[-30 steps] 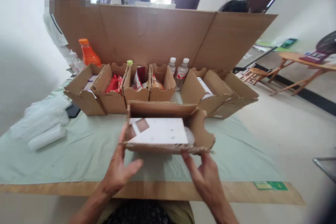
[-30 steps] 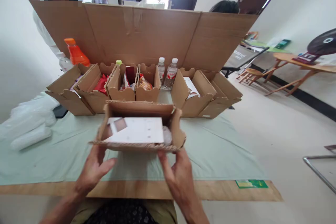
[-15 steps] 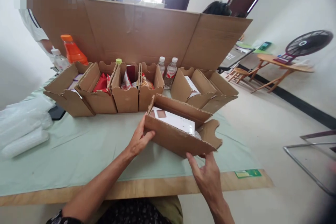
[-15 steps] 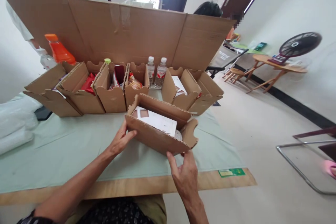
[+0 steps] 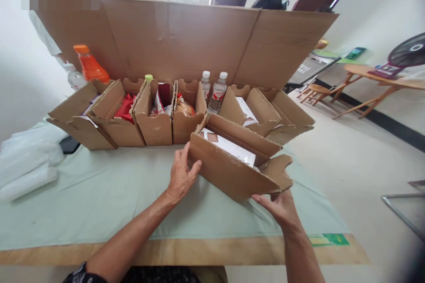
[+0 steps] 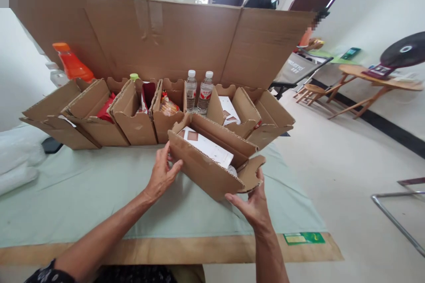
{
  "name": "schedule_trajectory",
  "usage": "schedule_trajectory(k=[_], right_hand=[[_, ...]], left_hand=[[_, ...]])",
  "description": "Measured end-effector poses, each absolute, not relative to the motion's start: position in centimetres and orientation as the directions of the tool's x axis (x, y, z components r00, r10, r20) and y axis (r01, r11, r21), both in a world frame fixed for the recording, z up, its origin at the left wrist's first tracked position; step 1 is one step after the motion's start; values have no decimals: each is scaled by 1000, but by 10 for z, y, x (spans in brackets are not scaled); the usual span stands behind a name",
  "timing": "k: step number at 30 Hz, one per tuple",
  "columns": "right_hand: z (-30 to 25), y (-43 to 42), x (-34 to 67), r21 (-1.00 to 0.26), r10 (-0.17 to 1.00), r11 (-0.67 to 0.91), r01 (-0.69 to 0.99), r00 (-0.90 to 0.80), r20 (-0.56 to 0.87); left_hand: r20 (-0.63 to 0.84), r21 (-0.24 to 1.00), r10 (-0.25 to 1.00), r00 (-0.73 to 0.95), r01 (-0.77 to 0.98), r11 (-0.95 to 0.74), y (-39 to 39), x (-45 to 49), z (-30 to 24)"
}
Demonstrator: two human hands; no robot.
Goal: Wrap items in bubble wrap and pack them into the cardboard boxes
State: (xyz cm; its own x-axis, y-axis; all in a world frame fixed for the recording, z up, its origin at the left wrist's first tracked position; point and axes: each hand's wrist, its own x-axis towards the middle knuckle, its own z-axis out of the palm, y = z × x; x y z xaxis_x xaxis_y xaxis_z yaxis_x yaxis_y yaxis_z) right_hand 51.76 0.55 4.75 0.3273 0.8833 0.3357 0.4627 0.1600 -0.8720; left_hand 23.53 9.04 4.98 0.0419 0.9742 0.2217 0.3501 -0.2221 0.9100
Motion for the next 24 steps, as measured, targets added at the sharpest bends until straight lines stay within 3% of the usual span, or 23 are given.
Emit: schedule_trajectory(k=[3,8,13,19,21,24], right_hand=[[50,-5,500,-889,852,129,439,410,326],[52,-20,462,-882,771,27,471,552,318],[43,-30,414,-826,699,-39,562,606,379],[33,-8,394,-781,762,50,623,481,433],[30,4,396,-758,784,119,641,407,468],[28,10,398,-654,828,94,751,306,470]], left_hand=[[278,920,956,98,259,-294,91,256,41],[287,904,899,332,217,-369,84,276,33],[248,920,894,372,199,-338,91,273,27],[188,951,900,393,156,-267,105,265,16],[176,960,918,354,146,-240,107,265,13],[160,966,957,242,160,-202,109,264,9]])
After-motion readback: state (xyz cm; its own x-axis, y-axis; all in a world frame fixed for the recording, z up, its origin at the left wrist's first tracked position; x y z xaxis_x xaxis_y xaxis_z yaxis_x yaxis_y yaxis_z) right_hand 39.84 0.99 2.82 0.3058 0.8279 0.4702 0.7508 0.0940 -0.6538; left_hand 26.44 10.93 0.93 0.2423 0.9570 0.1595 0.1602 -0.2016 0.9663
